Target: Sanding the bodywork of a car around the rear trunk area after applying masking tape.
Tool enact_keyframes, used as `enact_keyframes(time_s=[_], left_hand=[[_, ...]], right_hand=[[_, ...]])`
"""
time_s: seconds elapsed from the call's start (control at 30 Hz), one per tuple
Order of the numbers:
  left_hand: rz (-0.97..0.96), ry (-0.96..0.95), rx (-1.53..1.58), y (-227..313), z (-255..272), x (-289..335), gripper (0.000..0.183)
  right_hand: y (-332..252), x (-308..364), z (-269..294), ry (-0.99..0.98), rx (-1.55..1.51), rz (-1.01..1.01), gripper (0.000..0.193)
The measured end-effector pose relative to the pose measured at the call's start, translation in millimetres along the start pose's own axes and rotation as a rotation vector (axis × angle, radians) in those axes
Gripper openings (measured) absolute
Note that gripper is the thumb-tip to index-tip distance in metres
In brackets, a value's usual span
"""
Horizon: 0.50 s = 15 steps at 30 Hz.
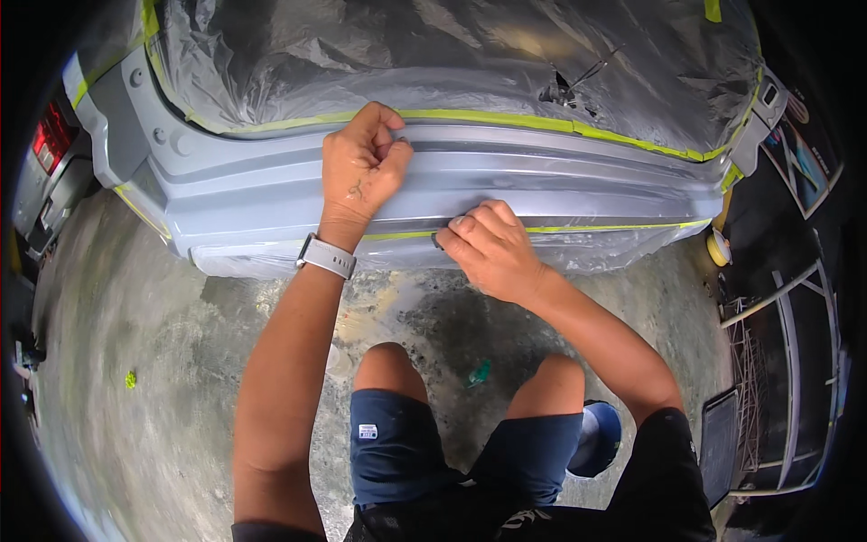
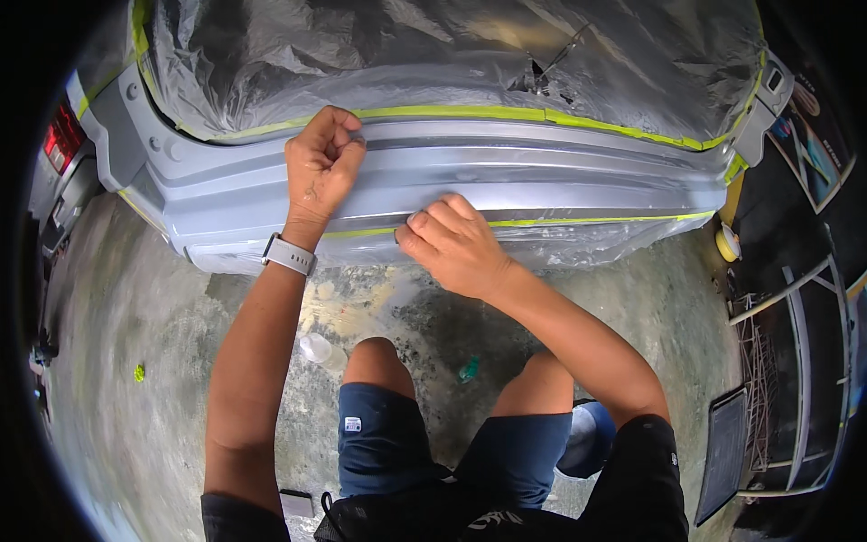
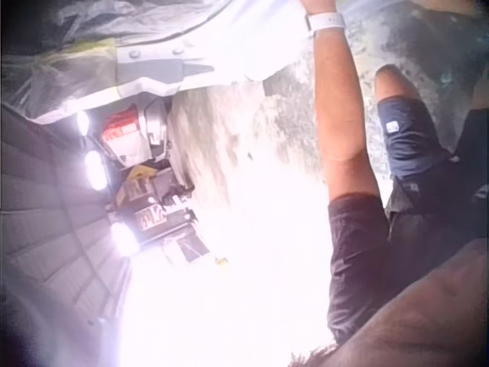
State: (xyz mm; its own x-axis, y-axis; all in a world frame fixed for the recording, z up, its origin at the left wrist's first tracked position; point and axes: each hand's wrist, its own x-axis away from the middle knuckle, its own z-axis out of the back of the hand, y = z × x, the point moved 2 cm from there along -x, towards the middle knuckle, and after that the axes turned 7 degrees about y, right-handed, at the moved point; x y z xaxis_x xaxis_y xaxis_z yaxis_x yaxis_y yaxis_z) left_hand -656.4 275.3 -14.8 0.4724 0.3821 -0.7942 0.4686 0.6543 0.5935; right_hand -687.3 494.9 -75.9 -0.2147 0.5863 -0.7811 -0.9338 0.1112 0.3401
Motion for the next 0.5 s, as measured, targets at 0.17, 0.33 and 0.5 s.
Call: enact_keyframes(time_s=[0.17,0.33,0.5], left_hand=[[0.073,0.037,0.210,-17,6,-6,0.008],[0.128,0.116,0.572,-18,9,-8,0.009],[0.099,0.530,0.663,-26,42,15,0.010]], right_hand=[[-1,-5,19,0.095,-0.116,-0.206,0.022],[11,0,36,0.078,-0.270,-0.489,0.027],[19,14,53,0.000,-0.595,-0.849,0.033]])
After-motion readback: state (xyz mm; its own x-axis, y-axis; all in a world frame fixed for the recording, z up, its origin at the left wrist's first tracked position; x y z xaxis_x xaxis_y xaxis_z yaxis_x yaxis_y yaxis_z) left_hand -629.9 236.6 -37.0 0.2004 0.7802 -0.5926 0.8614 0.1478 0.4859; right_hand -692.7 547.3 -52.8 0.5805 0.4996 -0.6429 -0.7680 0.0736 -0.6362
